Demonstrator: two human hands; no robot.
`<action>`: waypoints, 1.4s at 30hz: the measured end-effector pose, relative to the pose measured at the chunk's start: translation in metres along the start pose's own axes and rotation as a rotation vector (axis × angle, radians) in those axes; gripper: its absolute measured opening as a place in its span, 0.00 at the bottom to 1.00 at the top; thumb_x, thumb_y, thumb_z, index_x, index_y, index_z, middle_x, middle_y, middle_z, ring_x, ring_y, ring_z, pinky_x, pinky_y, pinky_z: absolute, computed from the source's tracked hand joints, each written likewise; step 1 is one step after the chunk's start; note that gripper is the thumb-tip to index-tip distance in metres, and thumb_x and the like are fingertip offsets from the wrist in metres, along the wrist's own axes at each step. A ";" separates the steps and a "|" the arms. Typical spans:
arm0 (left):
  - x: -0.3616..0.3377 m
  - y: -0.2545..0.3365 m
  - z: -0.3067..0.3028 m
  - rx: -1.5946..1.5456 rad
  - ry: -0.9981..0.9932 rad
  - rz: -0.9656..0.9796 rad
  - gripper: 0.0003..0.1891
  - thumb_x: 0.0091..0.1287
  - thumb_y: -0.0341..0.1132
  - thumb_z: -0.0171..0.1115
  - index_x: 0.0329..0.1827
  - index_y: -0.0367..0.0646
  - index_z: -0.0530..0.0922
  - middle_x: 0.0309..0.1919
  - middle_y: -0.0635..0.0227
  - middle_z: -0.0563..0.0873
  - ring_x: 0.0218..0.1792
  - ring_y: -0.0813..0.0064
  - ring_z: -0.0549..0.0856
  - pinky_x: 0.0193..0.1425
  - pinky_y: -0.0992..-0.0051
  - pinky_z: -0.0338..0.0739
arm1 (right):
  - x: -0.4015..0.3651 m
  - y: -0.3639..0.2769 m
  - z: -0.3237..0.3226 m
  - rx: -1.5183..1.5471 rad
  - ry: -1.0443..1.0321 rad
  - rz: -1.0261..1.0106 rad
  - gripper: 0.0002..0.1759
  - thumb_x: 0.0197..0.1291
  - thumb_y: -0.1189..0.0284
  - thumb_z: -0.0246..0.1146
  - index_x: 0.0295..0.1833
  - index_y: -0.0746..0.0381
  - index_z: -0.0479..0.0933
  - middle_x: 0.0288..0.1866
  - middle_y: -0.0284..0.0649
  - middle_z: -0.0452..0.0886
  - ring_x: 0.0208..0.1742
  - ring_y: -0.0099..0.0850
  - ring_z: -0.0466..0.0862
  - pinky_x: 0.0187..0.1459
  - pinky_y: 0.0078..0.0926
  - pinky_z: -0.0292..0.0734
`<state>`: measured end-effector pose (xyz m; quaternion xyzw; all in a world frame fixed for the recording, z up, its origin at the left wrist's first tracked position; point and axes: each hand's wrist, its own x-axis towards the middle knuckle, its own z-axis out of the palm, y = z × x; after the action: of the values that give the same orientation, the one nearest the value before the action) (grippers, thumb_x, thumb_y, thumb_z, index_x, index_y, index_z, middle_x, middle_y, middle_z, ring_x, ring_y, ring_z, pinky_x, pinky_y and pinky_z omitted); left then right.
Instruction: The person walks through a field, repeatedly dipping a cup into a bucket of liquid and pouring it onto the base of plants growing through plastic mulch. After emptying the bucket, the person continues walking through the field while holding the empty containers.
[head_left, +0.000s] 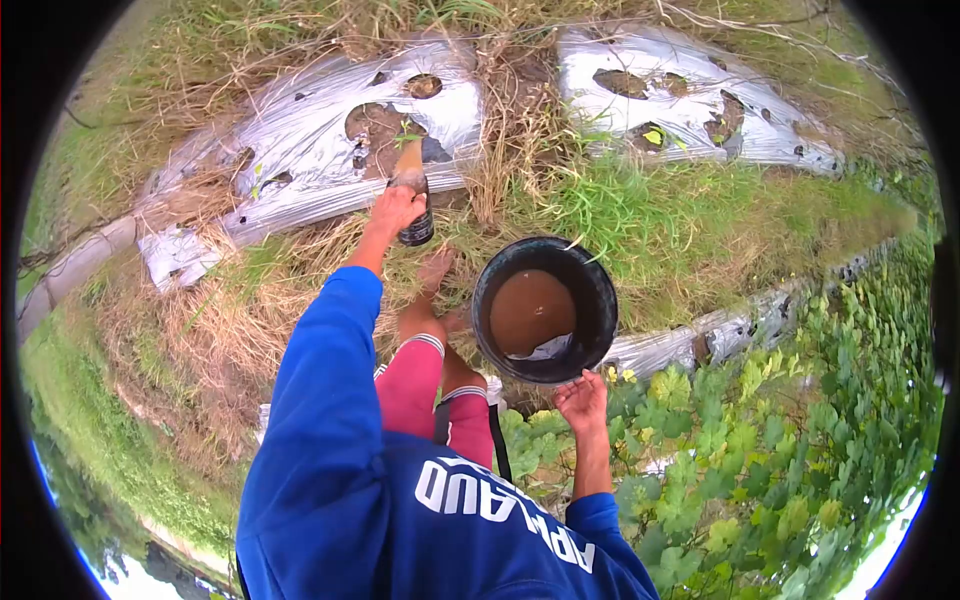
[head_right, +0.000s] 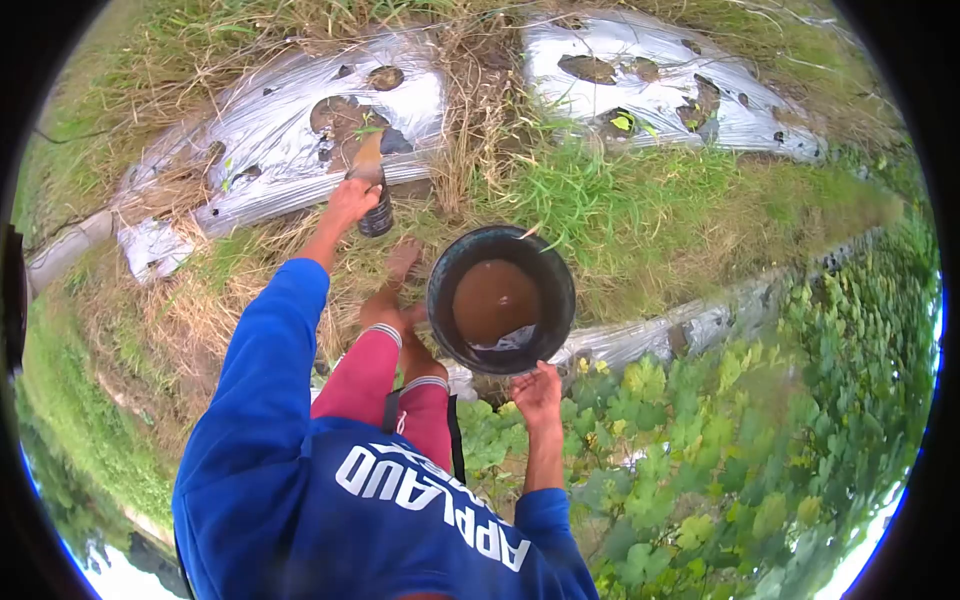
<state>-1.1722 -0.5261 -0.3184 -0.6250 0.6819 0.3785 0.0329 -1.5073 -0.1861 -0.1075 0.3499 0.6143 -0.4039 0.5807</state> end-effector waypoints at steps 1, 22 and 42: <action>0.002 0.006 -0.005 0.002 -0.013 0.033 0.21 0.65 0.49 0.56 0.38 0.38 0.85 0.36 0.42 0.85 0.41 0.43 0.84 0.50 0.54 0.77 | -0.004 -0.005 -0.007 0.030 -0.018 -0.017 0.18 0.49 0.59 0.68 0.41 0.56 0.74 0.37 0.34 0.79 0.35 0.32 0.78 0.34 0.29 0.71; 0.008 0.285 -0.044 0.190 -0.187 0.630 0.17 0.64 0.44 0.57 0.32 0.35 0.81 0.36 0.48 0.85 0.39 0.46 0.83 0.47 0.55 0.77 | -0.009 -0.117 -0.149 0.647 0.016 -0.099 0.25 0.47 0.60 0.70 0.43 0.66 0.72 0.42 0.40 0.77 0.40 0.35 0.74 0.36 0.28 0.73; 0.175 0.520 0.109 0.640 -0.387 0.531 0.24 0.60 0.49 0.54 0.43 0.35 0.84 0.41 0.43 0.85 0.46 0.46 0.85 0.55 0.56 0.78 | 0.079 -0.225 -0.268 0.871 0.025 0.082 0.24 0.45 0.61 0.70 0.42 0.65 0.73 0.40 0.42 0.78 0.39 0.38 0.75 0.36 0.30 0.73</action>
<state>-1.7131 -0.6459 -0.2397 -0.3047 0.8824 0.2539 0.2531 -1.8312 -0.0444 -0.1658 0.5910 0.3795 -0.5975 0.3869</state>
